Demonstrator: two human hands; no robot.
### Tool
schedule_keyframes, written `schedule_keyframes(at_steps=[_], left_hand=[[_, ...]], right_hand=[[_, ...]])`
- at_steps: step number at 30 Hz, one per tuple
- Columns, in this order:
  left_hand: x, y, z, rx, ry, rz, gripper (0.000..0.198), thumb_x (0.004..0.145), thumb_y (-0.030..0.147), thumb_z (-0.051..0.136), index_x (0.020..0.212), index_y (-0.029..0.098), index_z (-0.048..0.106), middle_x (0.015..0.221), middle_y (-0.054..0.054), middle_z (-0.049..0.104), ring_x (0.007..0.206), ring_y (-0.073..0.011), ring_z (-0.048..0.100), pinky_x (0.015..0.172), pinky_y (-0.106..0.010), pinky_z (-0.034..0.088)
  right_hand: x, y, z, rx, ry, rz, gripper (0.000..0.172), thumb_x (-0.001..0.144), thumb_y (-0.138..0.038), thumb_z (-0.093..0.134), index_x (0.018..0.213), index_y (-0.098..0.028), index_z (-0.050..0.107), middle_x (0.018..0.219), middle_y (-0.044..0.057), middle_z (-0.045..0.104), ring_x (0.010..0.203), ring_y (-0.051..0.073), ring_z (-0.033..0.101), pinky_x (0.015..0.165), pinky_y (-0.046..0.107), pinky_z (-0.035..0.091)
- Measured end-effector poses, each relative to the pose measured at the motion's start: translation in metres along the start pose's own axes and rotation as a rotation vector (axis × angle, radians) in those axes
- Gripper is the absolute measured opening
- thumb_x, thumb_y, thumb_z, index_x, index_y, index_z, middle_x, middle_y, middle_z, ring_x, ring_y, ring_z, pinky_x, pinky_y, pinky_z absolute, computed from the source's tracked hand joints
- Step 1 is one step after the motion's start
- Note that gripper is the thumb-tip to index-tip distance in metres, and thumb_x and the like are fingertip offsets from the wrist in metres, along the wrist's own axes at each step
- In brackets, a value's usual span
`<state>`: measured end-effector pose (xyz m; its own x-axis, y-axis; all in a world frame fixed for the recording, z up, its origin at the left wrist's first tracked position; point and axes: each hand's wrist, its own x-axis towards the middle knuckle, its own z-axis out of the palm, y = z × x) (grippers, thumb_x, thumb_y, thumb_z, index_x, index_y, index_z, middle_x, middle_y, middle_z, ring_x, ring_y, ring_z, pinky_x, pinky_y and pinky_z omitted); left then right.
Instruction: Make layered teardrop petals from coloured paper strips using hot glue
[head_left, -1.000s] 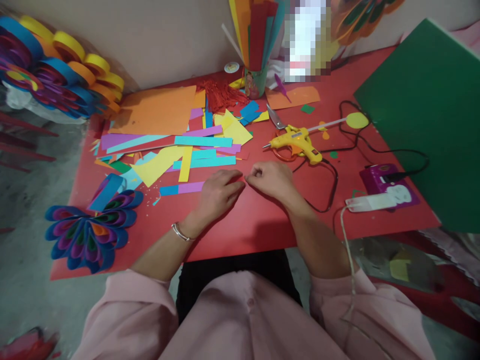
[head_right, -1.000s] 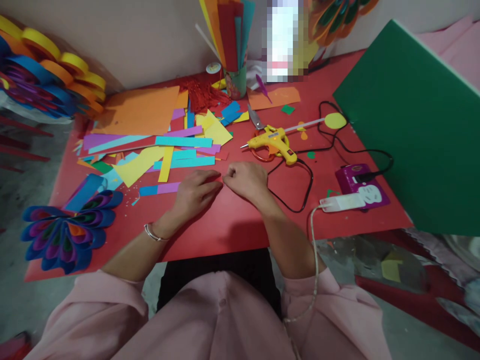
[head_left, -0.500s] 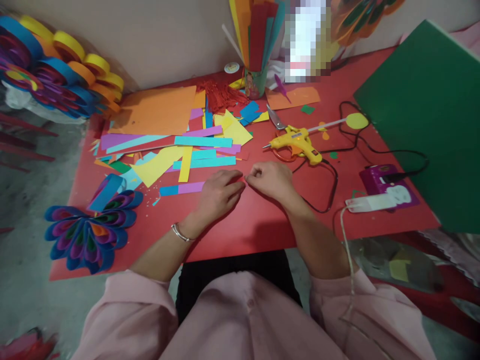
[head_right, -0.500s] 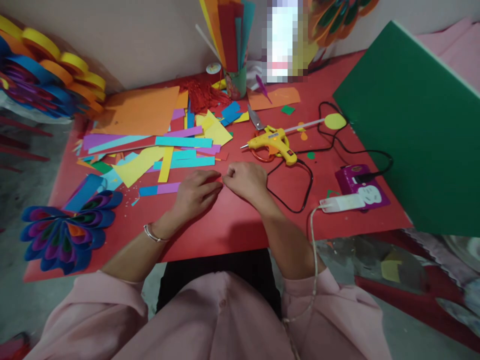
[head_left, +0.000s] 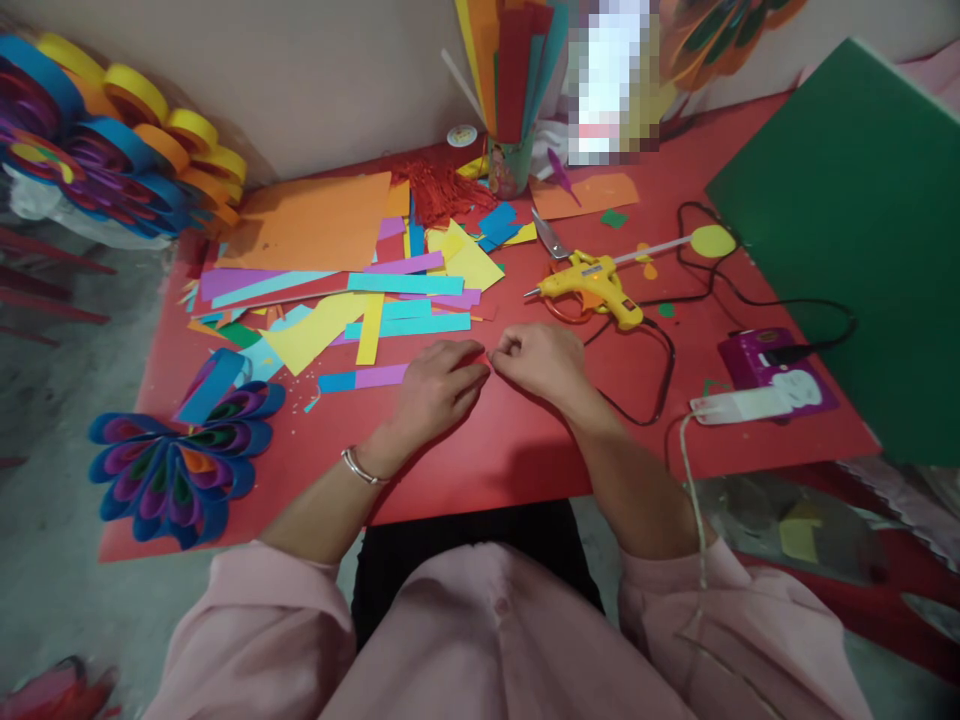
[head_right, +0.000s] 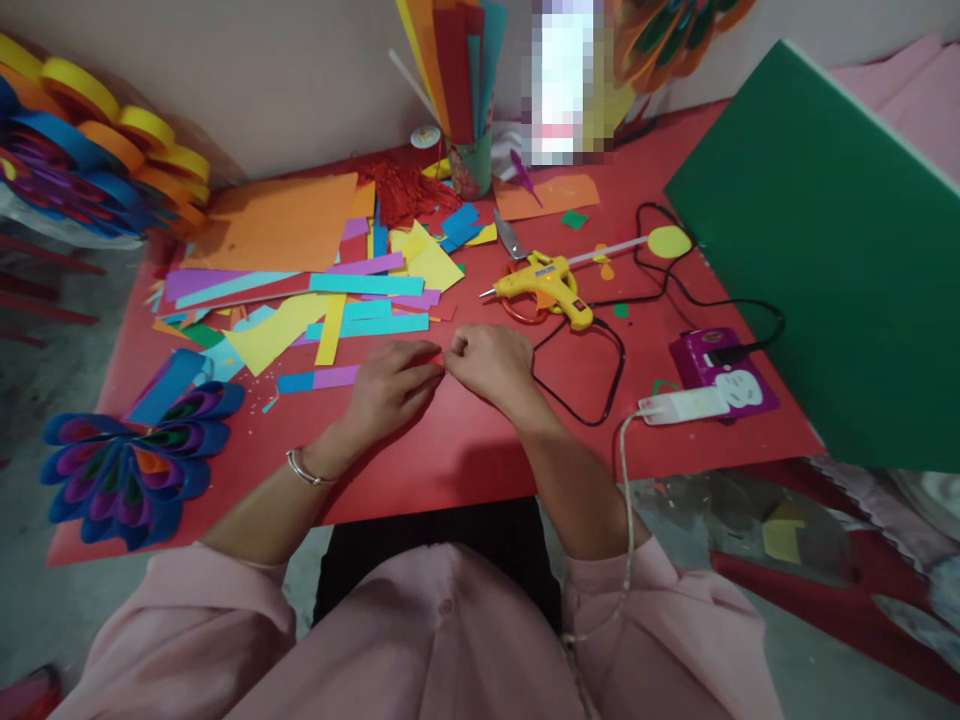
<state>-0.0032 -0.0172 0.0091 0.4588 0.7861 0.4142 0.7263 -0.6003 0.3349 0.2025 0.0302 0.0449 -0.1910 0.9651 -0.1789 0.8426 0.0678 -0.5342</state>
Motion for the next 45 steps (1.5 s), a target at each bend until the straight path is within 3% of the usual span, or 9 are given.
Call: schedule_keyframes(at_steps=[12,17,21,26,29,31,34,39,45], left_hand=[[0.0,0.0,-0.001,0.013,-0.024,0.004,0.027,0.112,0.03,0.057,0.108,0.023,0.083,0.13,-0.013,0.079,0.114,-0.0283,0.073,0.094,-0.047,0.056],[0.0,0.004,0.0,-0.044,-0.024,-0.033,0.025,0.111,0.031,0.06,0.111,0.023,0.083,0.134,-0.014,0.078,0.121,-0.0294,0.073,0.101,-0.051,0.06],[-0.01,-0.005,-0.023,-0.264,0.178,-0.318,0.025,0.108,0.042,0.068,0.122,0.025,0.08,0.149,-0.014,0.07,0.138,-0.0289,0.067,0.114,-0.054,0.059],[-0.045,-0.039,-0.097,-0.779,0.506,-0.914,0.02,0.094,0.039,0.08,0.11,0.026,0.079,0.124,-0.007,0.078,0.121,-0.0257,0.075,0.105,-0.046,0.066],[-0.061,-0.053,-0.134,-0.972,0.536,-1.219,0.022,0.084,0.036,0.081,0.101,0.022,0.077,0.113,-0.008,0.079,0.112,-0.0269,0.076,0.089,-0.041,0.069],[-0.062,-0.057,-0.145,-1.013,0.514,-1.328,0.02,0.084,0.032,0.078,0.1,0.021,0.076,0.109,-0.009,0.078,0.106,-0.0257,0.077,0.087,-0.042,0.069],[-0.056,-0.059,-0.145,-1.044,0.474,-1.385,0.018,0.084,0.03,0.077,0.099,0.02,0.075,0.109,-0.009,0.077,0.103,-0.0256,0.077,0.086,-0.044,0.069],[-0.047,-0.062,-0.13,-1.08,0.39,-1.326,0.025,0.078,0.035,0.082,0.098,0.022,0.074,0.109,-0.012,0.077,0.106,-0.031,0.076,0.083,-0.048,0.069],[-0.048,-0.065,-0.118,-1.045,0.375,-1.3,0.024,0.08,0.037,0.081,0.097,0.022,0.073,0.106,-0.011,0.078,0.106,-0.0293,0.076,0.089,-0.047,0.069]], right_hand=[[0.002,0.002,0.001,0.068,0.026,-0.026,0.01,0.087,-0.034,0.076,0.094,-0.028,0.082,0.094,0.0,0.082,0.087,0.02,0.068,0.07,0.032,0.038],[0.002,0.0,-0.002,0.03,0.005,-0.029,0.008,0.088,-0.033,0.075,0.086,-0.027,0.08,0.093,0.002,0.081,0.085,0.021,0.067,0.068,0.033,0.036],[0.003,0.0,-0.004,0.003,-0.016,0.001,0.009,0.087,-0.033,0.075,0.084,-0.027,0.08,0.092,0.002,0.081,0.082,0.021,0.066,0.067,0.033,0.036],[0.003,0.001,-0.001,0.033,-0.005,0.0,0.007,0.084,-0.031,0.075,0.083,-0.028,0.081,0.088,0.002,0.081,0.079,0.021,0.066,0.067,0.034,0.038],[0.004,0.002,0.0,0.042,0.002,0.005,0.007,0.082,-0.031,0.075,0.083,-0.028,0.081,0.088,0.002,0.081,0.078,0.021,0.066,0.067,0.034,0.037],[0.005,0.002,-0.001,0.035,-0.008,0.01,0.007,0.083,-0.032,0.076,0.084,-0.028,0.082,0.088,0.003,0.081,0.078,0.021,0.066,0.067,0.034,0.037],[0.006,0.002,-0.001,0.02,-0.022,0.014,0.009,0.083,-0.034,0.076,0.086,-0.028,0.082,0.089,0.003,0.081,0.078,0.022,0.066,0.067,0.034,0.038],[0.006,0.003,-0.001,0.02,-0.013,0.007,0.009,0.084,-0.034,0.076,0.086,-0.027,0.082,0.088,0.003,0.081,0.078,0.022,0.066,0.067,0.034,0.038],[0.004,0.002,-0.001,0.047,0.004,-0.004,0.007,0.081,-0.03,0.076,0.082,-0.027,0.081,0.088,0.003,0.081,0.078,0.021,0.067,0.067,0.033,0.039]])
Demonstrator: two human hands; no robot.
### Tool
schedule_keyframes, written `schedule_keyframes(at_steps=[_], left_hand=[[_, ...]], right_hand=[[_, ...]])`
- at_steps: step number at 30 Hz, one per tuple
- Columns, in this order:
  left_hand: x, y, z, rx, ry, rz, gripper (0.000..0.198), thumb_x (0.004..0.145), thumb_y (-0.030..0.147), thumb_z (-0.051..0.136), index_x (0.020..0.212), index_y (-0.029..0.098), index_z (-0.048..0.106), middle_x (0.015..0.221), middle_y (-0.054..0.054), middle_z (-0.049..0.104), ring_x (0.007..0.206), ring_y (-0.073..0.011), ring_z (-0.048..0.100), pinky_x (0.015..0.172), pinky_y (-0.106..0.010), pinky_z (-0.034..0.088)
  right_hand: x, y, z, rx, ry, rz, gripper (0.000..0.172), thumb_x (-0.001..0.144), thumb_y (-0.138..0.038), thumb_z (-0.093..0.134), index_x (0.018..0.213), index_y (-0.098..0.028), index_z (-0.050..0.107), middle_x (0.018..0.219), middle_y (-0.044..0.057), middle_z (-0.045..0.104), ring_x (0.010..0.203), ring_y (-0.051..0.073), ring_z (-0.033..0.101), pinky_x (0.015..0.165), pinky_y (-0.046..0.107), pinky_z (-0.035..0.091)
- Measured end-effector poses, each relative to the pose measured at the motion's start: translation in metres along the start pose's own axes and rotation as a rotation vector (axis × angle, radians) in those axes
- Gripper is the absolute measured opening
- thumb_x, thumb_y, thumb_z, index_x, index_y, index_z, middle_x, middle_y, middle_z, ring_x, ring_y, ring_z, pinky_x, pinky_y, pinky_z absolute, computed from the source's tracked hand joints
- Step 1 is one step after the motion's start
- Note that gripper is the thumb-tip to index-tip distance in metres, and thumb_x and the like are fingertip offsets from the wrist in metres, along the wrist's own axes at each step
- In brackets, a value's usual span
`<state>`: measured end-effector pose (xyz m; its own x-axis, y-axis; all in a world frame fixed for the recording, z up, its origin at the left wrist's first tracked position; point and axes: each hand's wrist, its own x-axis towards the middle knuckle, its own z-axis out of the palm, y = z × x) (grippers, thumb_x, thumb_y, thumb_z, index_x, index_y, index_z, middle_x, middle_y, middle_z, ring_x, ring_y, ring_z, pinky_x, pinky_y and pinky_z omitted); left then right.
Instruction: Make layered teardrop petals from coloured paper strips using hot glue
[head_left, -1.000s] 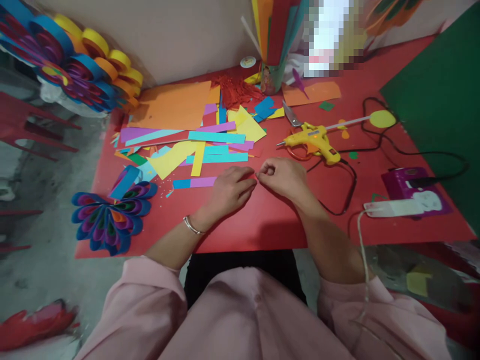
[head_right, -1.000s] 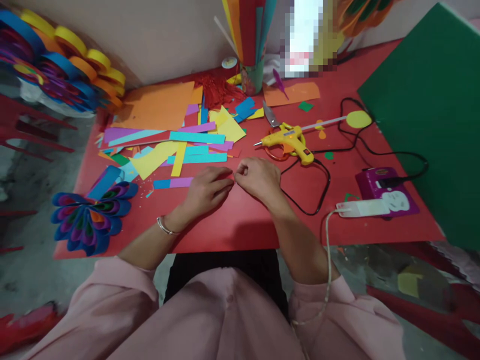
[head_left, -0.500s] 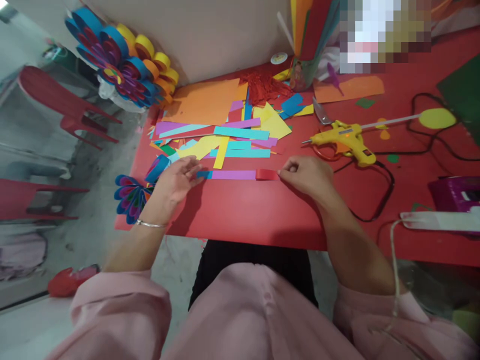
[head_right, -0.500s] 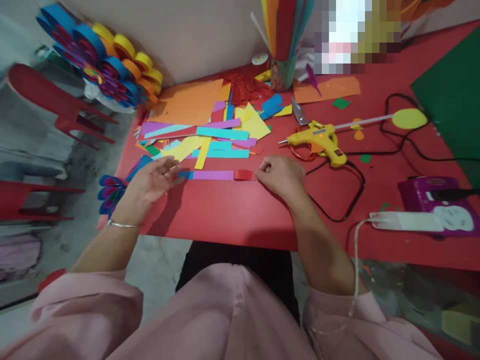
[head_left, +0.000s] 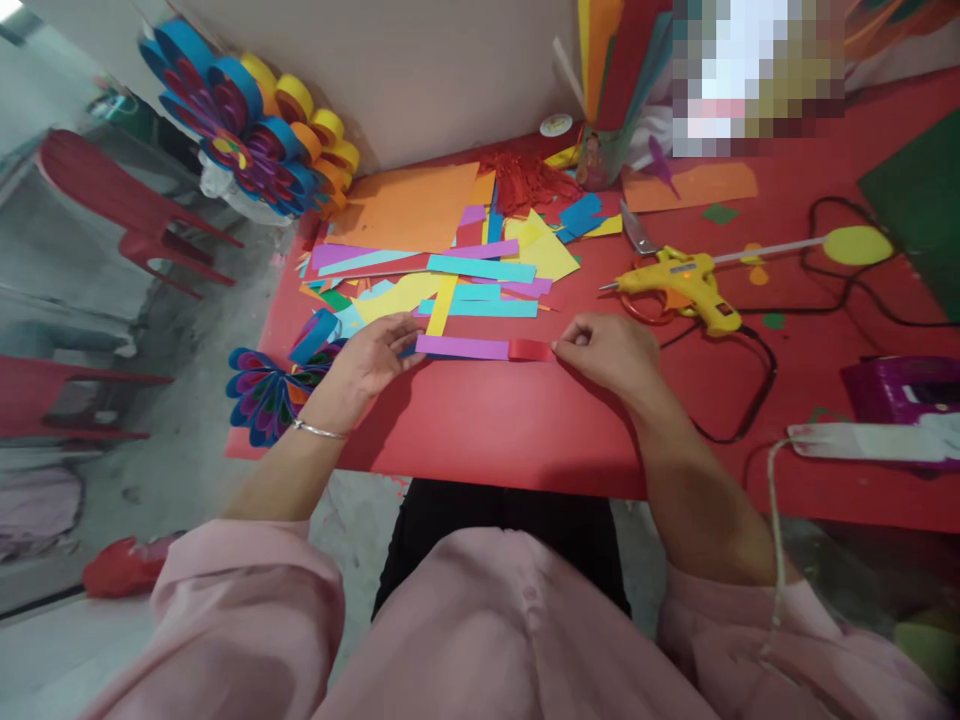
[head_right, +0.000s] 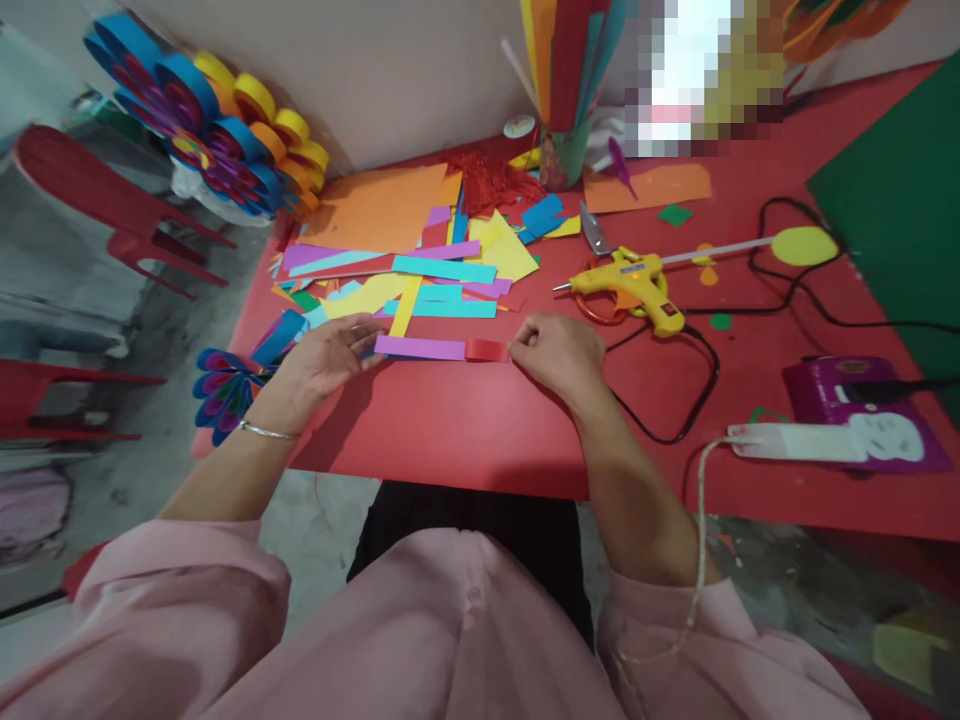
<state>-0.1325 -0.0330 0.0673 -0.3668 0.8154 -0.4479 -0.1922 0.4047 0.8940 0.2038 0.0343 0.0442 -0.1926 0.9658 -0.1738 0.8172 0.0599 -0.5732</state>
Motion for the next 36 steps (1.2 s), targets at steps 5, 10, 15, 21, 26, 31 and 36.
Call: schedule_keyframes(at_steps=[5,10,15,21,26,31,36], left_hand=[[-0.009,-0.003,0.007,-0.087,-0.032,0.07,0.022,0.083,0.031,0.079,0.101,0.019,0.075,0.114,-0.013,0.081,0.112,-0.0271,0.077,0.087,-0.037,0.07],[-0.023,-0.015,0.029,-0.034,-0.159,0.387,0.046,0.077,0.036,0.094,0.117,0.027,0.072,0.139,-0.009,0.077,0.138,-0.0308,0.071,0.104,-0.043,0.067],[-0.025,-0.029,0.069,0.211,-0.12,0.743,0.055,0.089,0.059,0.089,0.131,0.03,0.07,0.134,-0.009,0.077,0.135,-0.0307,0.073,0.117,-0.052,0.059],[-0.033,-0.039,0.102,0.474,-0.215,0.946,0.072,0.109,0.068,0.057,0.172,0.04,0.033,0.168,-0.014,0.054,0.16,-0.0346,0.051,0.124,-0.056,0.053],[-0.027,-0.049,0.109,0.609,-0.254,1.171,0.071,0.115,0.068,0.027,0.179,0.038,0.016,0.184,-0.014,0.03,0.171,-0.0349,0.033,0.133,-0.058,0.042],[-0.012,-0.055,0.112,0.739,-0.269,1.29,0.057,0.119,0.05,0.035,0.172,0.031,0.043,0.171,-0.013,0.052,0.16,-0.0297,0.05,0.132,-0.051,0.046],[-0.009,-0.06,0.117,0.766,-0.292,1.344,0.039,0.117,0.036,0.053,0.15,0.022,0.069,0.138,-0.013,0.076,0.13,-0.0235,0.072,0.113,-0.043,0.061]], right_hand=[[0.001,0.0,0.001,-0.013,-0.004,0.013,0.007,0.083,-0.031,0.076,0.083,-0.027,0.081,0.088,0.003,0.081,0.079,0.021,0.067,0.068,0.034,0.04],[0.001,-0.001,0.0,-0.026,-0.02,0.014,0.008,0.084,-0.032,0.074,0.086,-0.027,0.081,0.09,0.002,0.081,0.08,0.021,0.067,0.069,0.034,0.04],[0.0,-0.002,-0.002,-0.029,-0.021,0.011,0.01,0.085,-0.033,0.074,0.087,-0.027,0.082,0.091,0.003,0.082,0.082,0.022,0.068,0.071,0.033,0.042],[0.0,-0.001,-0.002,-0.026,-0.025,0.005,0.01,0.085,-0.031,0.074,0.089,-0.026,0.082,0.092,0.003,0.083,0.084,0.022,0.069,0.071,0.033,0.041],[0.0,-0.001,-0.001,-0.033,-0.022,0.006,0.009,0.085,-0.031,0.073,0.085,-0.026,0.08,0.09,0.003,0.081,0.084,0.022,0.069,0.069,0.032,0.04],[-0.001,-0.001,0.0,-0.024,-0.002,-0.009,0.009,0.086,-0.032,0.073,0.083,-0.027,0.08,0.089,0.002,0.081,0.083,0.022,0.068,0.067,0.033,0.036],[-0.001,0.0,0.001,-0.04,0.001,-0.02,0.01,0.087,-0.033,0.073,0.085,-0.027,0.081,0.091,0.002,0.082,0.085,0.021,0.069,0.068,0.032,0.037]])
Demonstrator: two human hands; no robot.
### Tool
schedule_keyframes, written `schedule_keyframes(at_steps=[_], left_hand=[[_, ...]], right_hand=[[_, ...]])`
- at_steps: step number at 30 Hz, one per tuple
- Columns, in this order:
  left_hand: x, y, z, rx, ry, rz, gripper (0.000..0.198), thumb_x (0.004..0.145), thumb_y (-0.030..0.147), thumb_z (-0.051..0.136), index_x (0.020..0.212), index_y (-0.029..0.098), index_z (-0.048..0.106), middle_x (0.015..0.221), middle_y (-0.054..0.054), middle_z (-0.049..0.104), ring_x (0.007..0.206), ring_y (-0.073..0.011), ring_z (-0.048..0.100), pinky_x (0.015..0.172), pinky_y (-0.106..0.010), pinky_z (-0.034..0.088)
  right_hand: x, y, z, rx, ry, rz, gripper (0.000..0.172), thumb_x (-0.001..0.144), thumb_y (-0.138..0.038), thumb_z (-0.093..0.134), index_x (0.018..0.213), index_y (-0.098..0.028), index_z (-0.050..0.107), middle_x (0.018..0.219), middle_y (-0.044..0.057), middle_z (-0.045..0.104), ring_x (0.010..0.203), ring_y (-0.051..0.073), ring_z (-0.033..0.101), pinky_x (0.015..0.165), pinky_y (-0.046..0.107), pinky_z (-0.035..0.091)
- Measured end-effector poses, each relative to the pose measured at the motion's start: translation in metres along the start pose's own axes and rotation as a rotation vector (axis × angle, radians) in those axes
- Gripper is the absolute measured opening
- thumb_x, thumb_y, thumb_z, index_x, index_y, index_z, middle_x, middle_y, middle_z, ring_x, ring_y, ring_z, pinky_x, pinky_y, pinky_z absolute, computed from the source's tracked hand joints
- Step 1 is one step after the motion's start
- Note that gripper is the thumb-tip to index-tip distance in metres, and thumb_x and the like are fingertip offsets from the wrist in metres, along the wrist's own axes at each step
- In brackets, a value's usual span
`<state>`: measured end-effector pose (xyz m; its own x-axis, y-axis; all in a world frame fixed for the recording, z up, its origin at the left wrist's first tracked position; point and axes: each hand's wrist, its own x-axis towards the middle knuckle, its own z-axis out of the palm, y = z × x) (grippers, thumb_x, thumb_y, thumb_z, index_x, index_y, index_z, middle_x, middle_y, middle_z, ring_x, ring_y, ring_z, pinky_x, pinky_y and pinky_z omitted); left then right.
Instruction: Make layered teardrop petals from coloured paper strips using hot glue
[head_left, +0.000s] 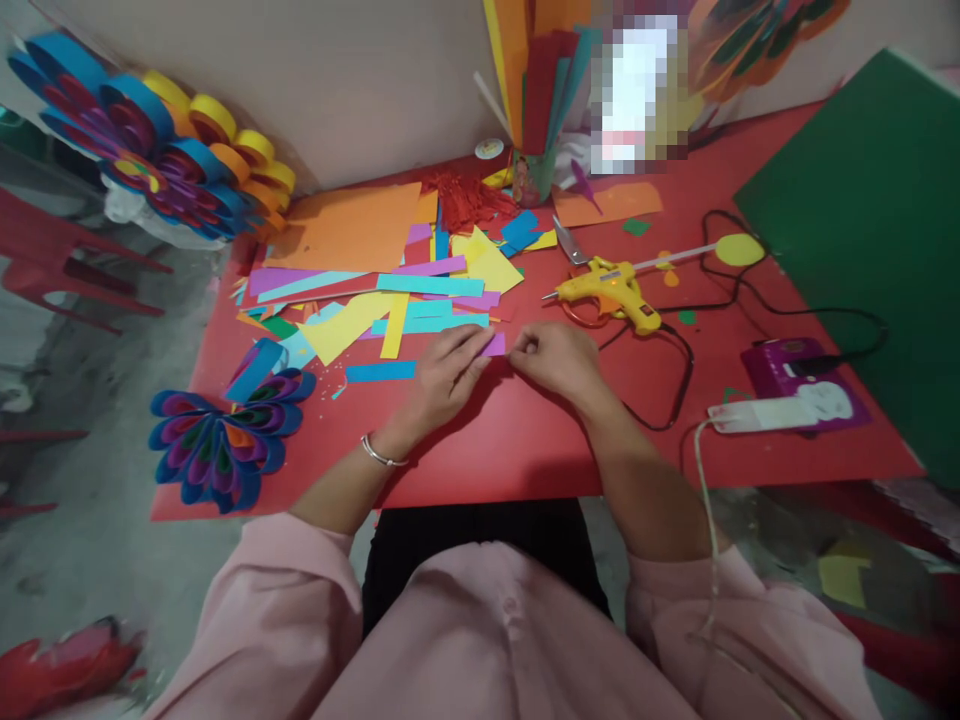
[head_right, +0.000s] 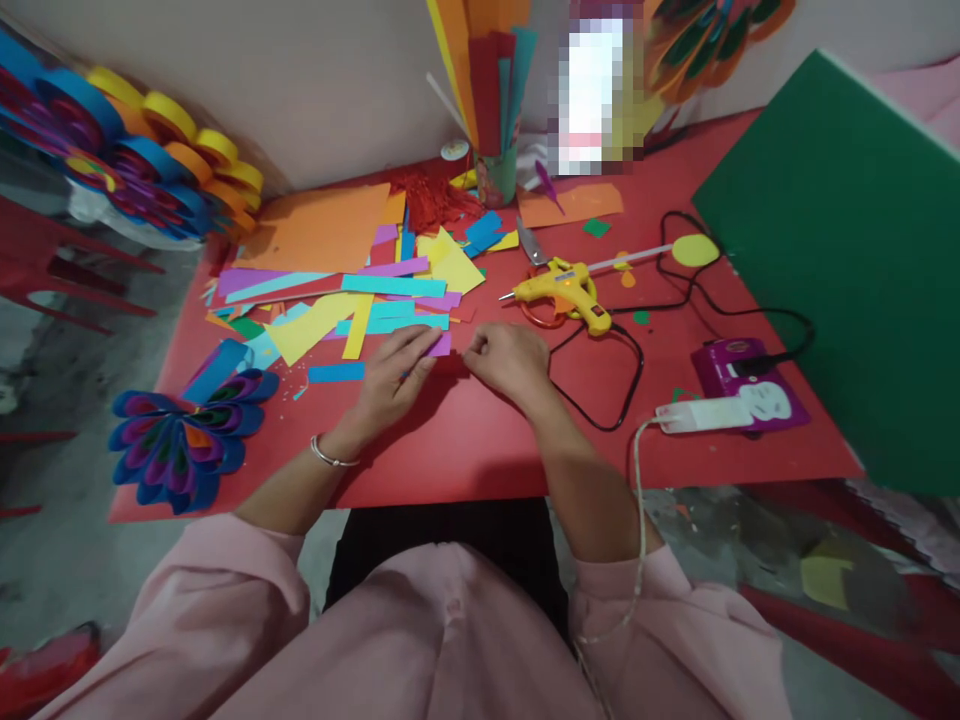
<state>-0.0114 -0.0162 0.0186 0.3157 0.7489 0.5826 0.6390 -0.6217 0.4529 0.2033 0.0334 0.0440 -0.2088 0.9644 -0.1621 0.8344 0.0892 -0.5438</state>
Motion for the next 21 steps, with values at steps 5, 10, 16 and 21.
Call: schedule_keyframes(at_steps=[5,10,16,21], left_hand=[[-0.0004,0.0021,0.002,-0.038,0.073,-0.016,0.029,0.112,0.03,0.065,0.138,0.021,0.075,0.128,-0.011,0.08,0.12,-0.0219,0.075,0.106,-0.041,0.063],[0.0002,-0.0003,0.0035,-0.097,0.049,-0.12,0.027,0.111,0.037,0.065,0.128,0.021,0.078,0.123,-0.01,0.082,0.115,-0.0224,0.077,0.101,-0.042,0.065],[-0.0011,-0.0044,0.0081,-0.172,0.05,-0.183,0.026,0.109,0.04,0.069,0.125,0.022,0.08,0.12,-0.009,0.083,0.114,-0.0218,0.077,0.101,-0.041,0.065],[-0.0031,-0.0079,0.0102,-0.2,0.033,-0.249,0.033,0.109,0.05,0.068,0.124,0.025,0.081,0.12,-0.01,0.083,0.115,-0.0237,0.078,0.103,-0.044,0.065]], right_hand=[[-0.0002,0.0,0.0004,0.007,0.012,-0.006,0.009,0.087,-0.033,0.074,0.085,-0.028,0.081,0.092,0.001,0.082,0.088,0.022,0.071,0.069,0.032,0.037],[-0.0004,-0.0004,-0.0005,0.004,-0.005,-0.014,0.011,0.089,-0.034,0.073,0.084,-0.027,0.079,0.09,0.001,0.082,0.087,0.022,0.069,0.068,0.033,0.035],[0.0006,0.0022,0.0004,0.009,-0.001,-0.045,0.01,0.089,-0.032,0.072,0.084,-0.026,0.078,0.093,0.002,0.082,0.088,0.022,0.068,0.068,0.033,0.033],[0.0002,0.0033,0.002,0.021,0.011,-0.053,0.009,0.09,-0.031,0.073,0.084,-0.026,0.078,0.092,0.002,0.082,0.088,0.021,0.068,0.068,0.033,0.033]])
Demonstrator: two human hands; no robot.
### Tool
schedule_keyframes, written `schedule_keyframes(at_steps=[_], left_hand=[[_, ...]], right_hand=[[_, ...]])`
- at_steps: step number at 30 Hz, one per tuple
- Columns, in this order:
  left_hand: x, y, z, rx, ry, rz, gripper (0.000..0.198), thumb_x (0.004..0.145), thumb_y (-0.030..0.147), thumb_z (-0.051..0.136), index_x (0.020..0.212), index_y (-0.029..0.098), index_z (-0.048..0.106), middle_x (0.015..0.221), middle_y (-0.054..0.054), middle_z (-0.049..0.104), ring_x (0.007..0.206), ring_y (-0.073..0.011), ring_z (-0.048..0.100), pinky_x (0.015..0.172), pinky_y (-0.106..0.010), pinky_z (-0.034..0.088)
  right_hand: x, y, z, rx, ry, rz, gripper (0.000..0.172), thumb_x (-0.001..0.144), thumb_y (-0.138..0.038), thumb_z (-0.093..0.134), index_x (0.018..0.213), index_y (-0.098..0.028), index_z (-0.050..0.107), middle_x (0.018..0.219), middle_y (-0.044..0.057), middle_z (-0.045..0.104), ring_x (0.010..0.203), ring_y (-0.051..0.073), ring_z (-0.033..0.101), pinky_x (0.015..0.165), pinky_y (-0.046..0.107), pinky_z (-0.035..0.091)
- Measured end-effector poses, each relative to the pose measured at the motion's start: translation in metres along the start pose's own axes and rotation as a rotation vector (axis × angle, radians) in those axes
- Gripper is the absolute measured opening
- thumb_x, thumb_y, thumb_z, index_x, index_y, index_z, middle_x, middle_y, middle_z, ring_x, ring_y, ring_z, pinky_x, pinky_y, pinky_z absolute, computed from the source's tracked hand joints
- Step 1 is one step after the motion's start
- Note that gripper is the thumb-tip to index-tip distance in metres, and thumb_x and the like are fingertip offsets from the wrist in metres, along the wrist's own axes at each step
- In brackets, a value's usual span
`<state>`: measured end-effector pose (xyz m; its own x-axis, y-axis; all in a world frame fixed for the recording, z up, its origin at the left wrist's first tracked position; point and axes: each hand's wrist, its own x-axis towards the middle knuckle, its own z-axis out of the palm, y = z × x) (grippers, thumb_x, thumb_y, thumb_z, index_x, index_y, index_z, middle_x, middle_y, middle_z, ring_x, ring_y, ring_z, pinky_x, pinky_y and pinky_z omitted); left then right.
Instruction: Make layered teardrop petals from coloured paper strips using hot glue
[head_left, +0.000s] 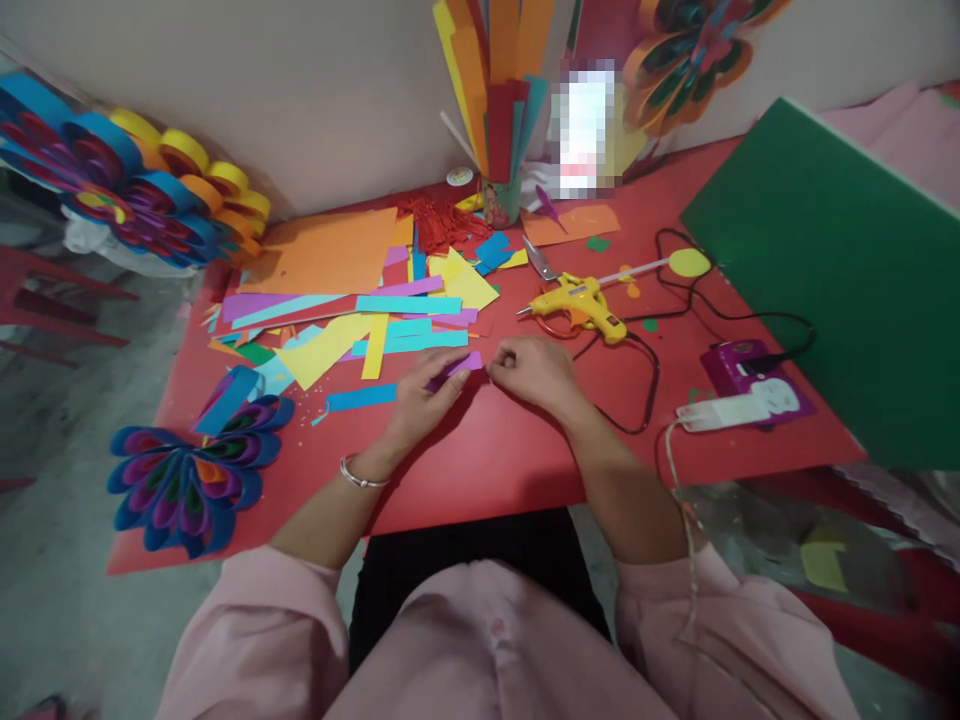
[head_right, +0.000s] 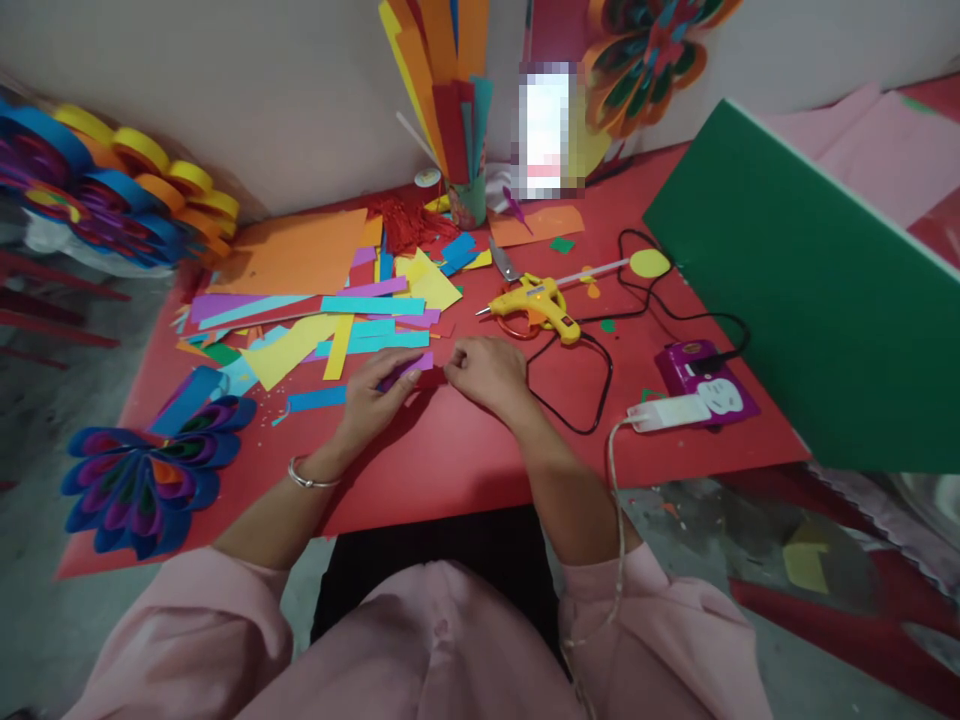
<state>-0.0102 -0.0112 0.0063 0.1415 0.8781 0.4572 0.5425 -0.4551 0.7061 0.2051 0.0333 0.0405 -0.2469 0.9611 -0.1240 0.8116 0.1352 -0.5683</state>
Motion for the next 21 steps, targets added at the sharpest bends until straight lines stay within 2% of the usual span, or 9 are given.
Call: schedule_keyframes(at_steps=[4,6,8,10,12,15,19,21], left_hand=[[-0.001,-0.001,0.0,-0.008,-0.007,0.002,0.031,0.108,0.048,0.07,0.125,0.025,0.081,0.121,-0.01,0.083,0.115,-0.0236,0.078,0.102,-0.044,0.066],[-0.001,-0.001,0.001,-0.011,0.002,0.009,0.028,0.108,0.044,0.071,0.125,0.025,0.081,0.12,-0.01,0.083,0.114,-0.023,0.078,0.101,-0.043,0.066],[-0.001,-0.002,0.001,-0.017,0.014,0.01,0.026,0.107,0.042,0.072,0.125,0.025,0.081,0.119,-0.009,0.084,0.113,-0.0224,0.078,0.1,-0.042,0.066],[-0.001,-0.002,0.001,-0.021,0.017,-0.002,0.027,0.107,0.043,0.072,0.124,0.025,0.081,0.119,-0.01,0.084,0.113,-0.0224,0.078,0.099,-0.042,0.066],[-0.001,-0.002,0.002,-0.022,0.009,-0.018,0.029,0.107,0.045,0.071,0.124,0.024,0.081,0.12,-0.01,0.084,0.113,-0.0224,0.079,0.099,-0.043,0.066],[-0.001,-0.001,0.001,-0.03,-0.007,-0.029,0.03,0.107,0.047,0.071,0.124,0.024,0.081,0.12,-0.011,0.084,0.112,-0.0221,0.079,0.099,-0.042,0.067],[-0.001,-0.001,0.001,-0.03,-0.013,-0.037,0.03,0.107,0.048,0.071,0.124,0.025,0.081,0.119,-0.011,0.083,0.112,-0.0227,0.079,0.099,-0.043,0.067],[-0.001,-0.001,0.001,-0.031,-0.017,-0.034,0.03,0.107,0.048,0.071,0.123,0.025,0.081,0.119,-0.011,0.083,0.112,-0.0232,0.079,0.099,-0.044,0.067]], right_hand=[[0.0,-0.001,-0.003,0.077,0.035,-0.001,0.009,0.091,-0.032,0.074,0.085,-0.026,0.077,0.086,0.001,0.079,0.08,0.019,0.066,0.068,0.032,0.036],[0.001,0.003,-0.007,0.06,0.182,0.001,0.011,0.095,-0.032,0.07,0.089,-0.026,0.077,0.084,0.002,0.077,0.082,0.021,0.066,0.072,0.033,0.04],[0.003,0.01,-0.012,-0.034,0.395,0.027,0.017,0.1,-0.032,0.063,0.093,-0.024,0.076,0.089,0.007,0.077,0.091,0.025,0.067,0.08,0.036,0.044],[0.003,0.02,-0.019,-0.139,0.576,0.077,0.022,0.103,-0.034,0.058,0.1,-0.023,0.076,0.1,0.012,0.078,0.103,0.031,0.066,0.088,0.042,0.046],[0.003,0.032,-0.024,-0.216,0.674,0.155,0.028,0.104,-0.04,0.058,0.112,-0.02,0.075,0.115,0.019,0.076,0.114,0.036,0.064,0.094,0.049,0.048],[0.003,0.045,-0.027,-0.273,0.671,0.252,0.044,0.103,-0.052,0.06,0.125,-0.015,0.071,0.127,0.027,0.071,0.121,0.042,0.061,0.098,0.058,0.049],[0.006,0.053,-0.026,-0.253,0.622,0.269,0.059,0.101,-0.065,0.063,0.127,-0.012,0.068,0.126,0.03,0.07,0.121,0.044,0.06,0.099,0.063,0.048],[0.008,0.054,-0.026,-0.249,0.567,0.29,0.062,0.098,-0.066,0.067,0.127,-0.011,0.068,0.125,0.031,0.07,0.122,0.045,0.061,0.1,0.064,0.048]])
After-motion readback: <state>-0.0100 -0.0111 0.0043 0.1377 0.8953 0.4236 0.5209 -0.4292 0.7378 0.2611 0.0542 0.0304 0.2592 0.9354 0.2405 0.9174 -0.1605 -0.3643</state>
